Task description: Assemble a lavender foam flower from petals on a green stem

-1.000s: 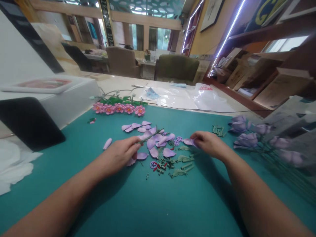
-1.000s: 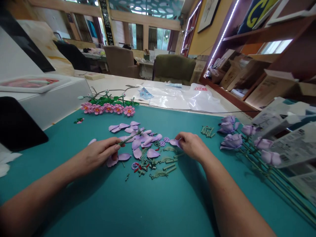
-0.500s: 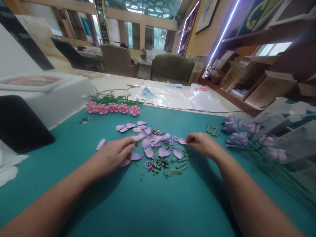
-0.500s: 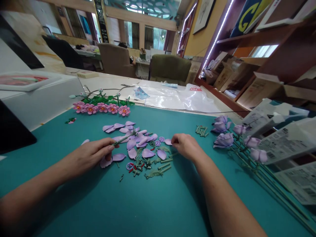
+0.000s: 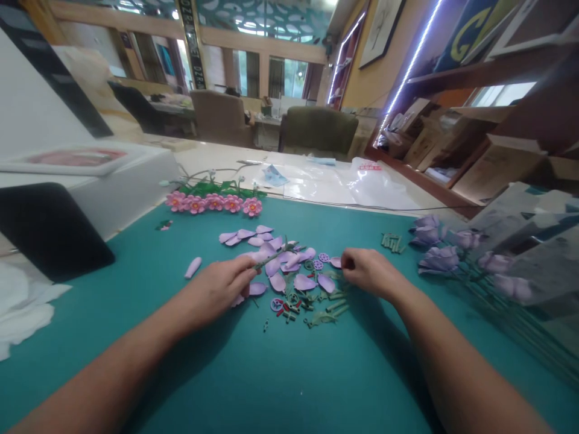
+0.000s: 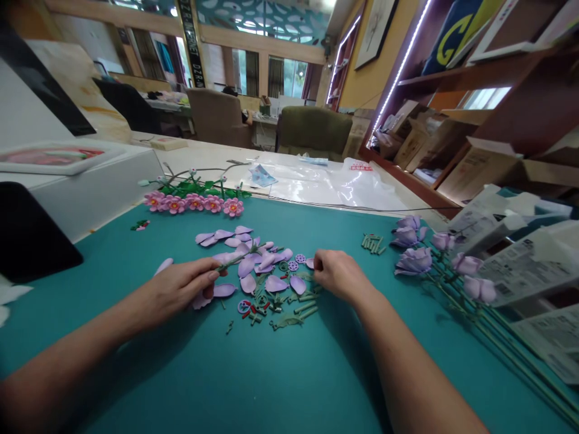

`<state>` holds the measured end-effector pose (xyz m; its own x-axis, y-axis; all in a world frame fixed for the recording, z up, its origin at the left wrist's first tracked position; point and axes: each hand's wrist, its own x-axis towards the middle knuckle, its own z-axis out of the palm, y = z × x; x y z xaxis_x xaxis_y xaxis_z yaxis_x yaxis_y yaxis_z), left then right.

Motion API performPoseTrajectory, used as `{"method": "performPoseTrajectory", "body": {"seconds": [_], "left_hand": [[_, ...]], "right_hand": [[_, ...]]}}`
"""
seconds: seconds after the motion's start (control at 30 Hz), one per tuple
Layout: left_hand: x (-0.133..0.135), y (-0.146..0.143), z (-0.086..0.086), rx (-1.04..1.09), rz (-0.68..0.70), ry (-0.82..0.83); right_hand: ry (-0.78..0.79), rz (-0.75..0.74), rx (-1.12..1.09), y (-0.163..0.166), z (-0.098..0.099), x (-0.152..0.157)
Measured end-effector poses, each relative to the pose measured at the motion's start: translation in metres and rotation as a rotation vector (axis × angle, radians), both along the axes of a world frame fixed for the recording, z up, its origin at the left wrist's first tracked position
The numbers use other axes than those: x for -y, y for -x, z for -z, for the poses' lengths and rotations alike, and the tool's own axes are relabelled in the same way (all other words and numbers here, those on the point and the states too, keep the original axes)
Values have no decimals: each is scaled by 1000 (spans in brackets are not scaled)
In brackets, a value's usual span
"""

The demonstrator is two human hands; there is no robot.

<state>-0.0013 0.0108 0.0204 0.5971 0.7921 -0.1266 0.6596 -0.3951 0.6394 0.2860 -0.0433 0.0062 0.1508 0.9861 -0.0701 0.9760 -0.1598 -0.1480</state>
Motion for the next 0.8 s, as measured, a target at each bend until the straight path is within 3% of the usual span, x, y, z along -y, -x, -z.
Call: {"method": "performPoseTrajectory", "body": {"seconds": [0.2,0.43,0.8], "left_hand": [[7,1,-4,107,34,31],[18,-4,-5,174,15,122],[31,-19,8,290,27,274]], "right_hand": [[-259,-163,-509,39,-2,7],[-350,-228,-991,83,18,13],[-697,-413,-749,99,17,23]]}}
